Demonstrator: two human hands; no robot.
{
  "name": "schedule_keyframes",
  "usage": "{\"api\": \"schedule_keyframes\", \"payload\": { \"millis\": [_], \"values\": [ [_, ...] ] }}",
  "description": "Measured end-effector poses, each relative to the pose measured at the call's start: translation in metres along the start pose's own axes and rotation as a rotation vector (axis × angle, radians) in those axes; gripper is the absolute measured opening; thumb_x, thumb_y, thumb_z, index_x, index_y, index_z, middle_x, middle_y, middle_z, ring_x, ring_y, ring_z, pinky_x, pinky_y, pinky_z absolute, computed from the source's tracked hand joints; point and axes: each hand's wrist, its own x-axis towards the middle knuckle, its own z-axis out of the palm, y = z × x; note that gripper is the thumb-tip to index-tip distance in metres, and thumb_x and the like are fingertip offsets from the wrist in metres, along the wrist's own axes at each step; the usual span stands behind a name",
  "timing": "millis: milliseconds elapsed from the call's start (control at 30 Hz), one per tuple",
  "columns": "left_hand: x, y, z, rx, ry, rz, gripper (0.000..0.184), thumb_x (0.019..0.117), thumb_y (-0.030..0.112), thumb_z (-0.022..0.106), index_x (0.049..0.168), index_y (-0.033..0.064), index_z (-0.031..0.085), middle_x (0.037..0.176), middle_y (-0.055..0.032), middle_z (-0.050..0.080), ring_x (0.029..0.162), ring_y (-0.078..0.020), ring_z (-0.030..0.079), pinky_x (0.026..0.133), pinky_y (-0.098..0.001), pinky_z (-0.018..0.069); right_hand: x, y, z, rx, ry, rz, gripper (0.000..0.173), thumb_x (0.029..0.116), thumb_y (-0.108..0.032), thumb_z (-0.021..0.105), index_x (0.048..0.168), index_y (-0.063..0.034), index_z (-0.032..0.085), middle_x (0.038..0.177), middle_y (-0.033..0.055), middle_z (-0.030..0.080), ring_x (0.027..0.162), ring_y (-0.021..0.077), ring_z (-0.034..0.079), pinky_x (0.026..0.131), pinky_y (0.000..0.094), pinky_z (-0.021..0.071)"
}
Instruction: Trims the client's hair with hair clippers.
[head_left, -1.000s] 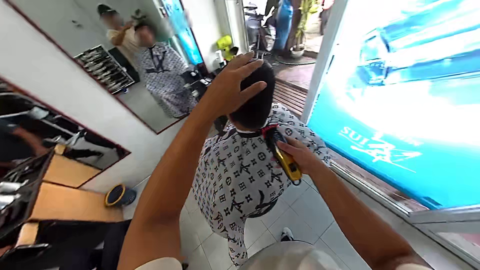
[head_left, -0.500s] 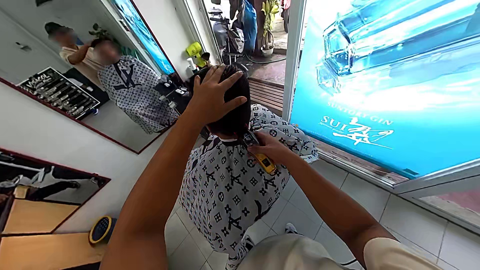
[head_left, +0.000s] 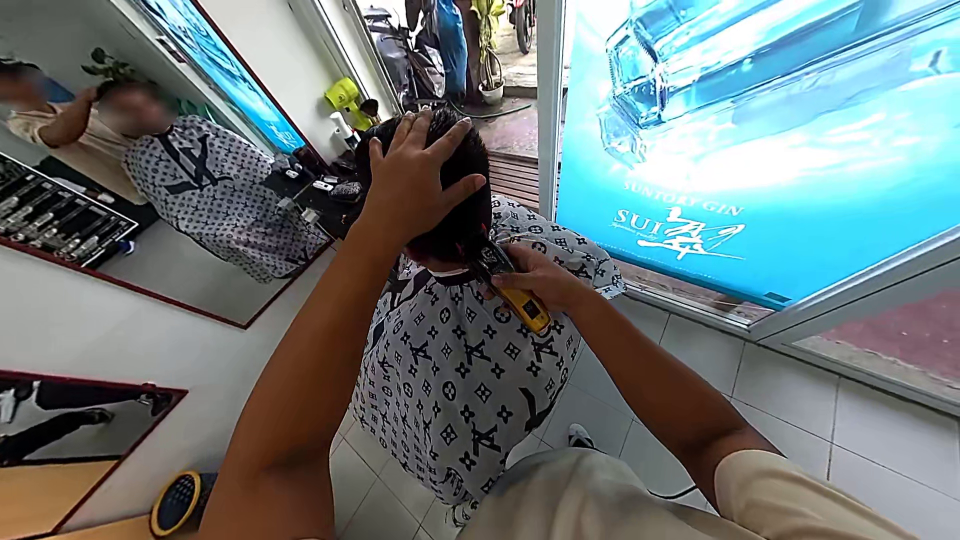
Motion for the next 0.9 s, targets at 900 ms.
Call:
{"api": "schedule_keyframes", "payload": {
  "millis": [900],
  "values": [
    [0.0, 0.007, -0.003, 0.011, -0.01, -0.021, 0.067, 0.0998, 0.064, 0.05, 0.159, 0.0354, 0.038, 0.166, -0.0175, 0.031, 0.155, -0.0407, 0.023, 0.112, -0.0796, 0.0142, 0.002, -0.03, -0.005, 0.159, -0.144, -0.062, 0.034, 0.0981, -0.016, 0.057, 0.13, -0.0063, 0.049, 0.108, 0.0153, 0.071, 0.086, 0.0265, 0.075, 0.066, 0.0395, 0.0651]
  ]
}}
